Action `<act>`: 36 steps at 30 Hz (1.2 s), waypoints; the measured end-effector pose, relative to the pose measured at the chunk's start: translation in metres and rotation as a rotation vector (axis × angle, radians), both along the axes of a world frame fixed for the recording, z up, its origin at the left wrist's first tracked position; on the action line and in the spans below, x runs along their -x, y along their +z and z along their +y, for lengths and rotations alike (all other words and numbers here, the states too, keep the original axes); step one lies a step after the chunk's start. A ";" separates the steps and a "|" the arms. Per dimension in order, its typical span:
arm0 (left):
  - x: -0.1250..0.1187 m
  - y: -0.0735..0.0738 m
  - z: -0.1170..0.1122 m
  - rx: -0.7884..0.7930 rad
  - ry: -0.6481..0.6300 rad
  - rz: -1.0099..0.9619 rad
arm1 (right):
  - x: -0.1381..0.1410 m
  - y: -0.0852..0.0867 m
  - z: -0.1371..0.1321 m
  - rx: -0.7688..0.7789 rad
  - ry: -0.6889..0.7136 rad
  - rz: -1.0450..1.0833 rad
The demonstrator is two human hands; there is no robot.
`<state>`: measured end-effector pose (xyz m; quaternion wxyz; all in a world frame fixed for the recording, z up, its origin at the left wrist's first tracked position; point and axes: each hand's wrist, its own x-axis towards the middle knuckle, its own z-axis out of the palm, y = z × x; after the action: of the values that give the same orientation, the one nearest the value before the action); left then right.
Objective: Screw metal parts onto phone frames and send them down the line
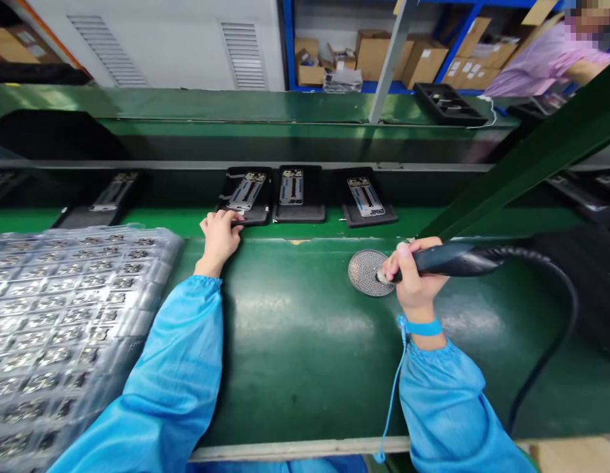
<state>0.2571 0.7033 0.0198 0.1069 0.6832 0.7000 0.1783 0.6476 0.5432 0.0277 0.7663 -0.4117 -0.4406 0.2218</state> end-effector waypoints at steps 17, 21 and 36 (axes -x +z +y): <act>0.037 0.012 -0.188 -0.223 -0.520 -0.080 | -0.001 -0.008 0.003 0.028 0.031 0.027; 0.022 0.007 -0.270 -0.242 -0.706 -0.144 | -0.002 -0.008 0.002 0.037 0.051 0.015; -0.026 -0.003 -0.181 -0.055 -0.469 -0.246 | 0.049 0.048 -0.004 -0.139 0.214 0.011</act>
<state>0.2826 0.5222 0.0167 0.2109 0.8026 0.4991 0.2495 0.5991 0.5391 0.0753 0.7673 -0.3070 -0.4923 0.2733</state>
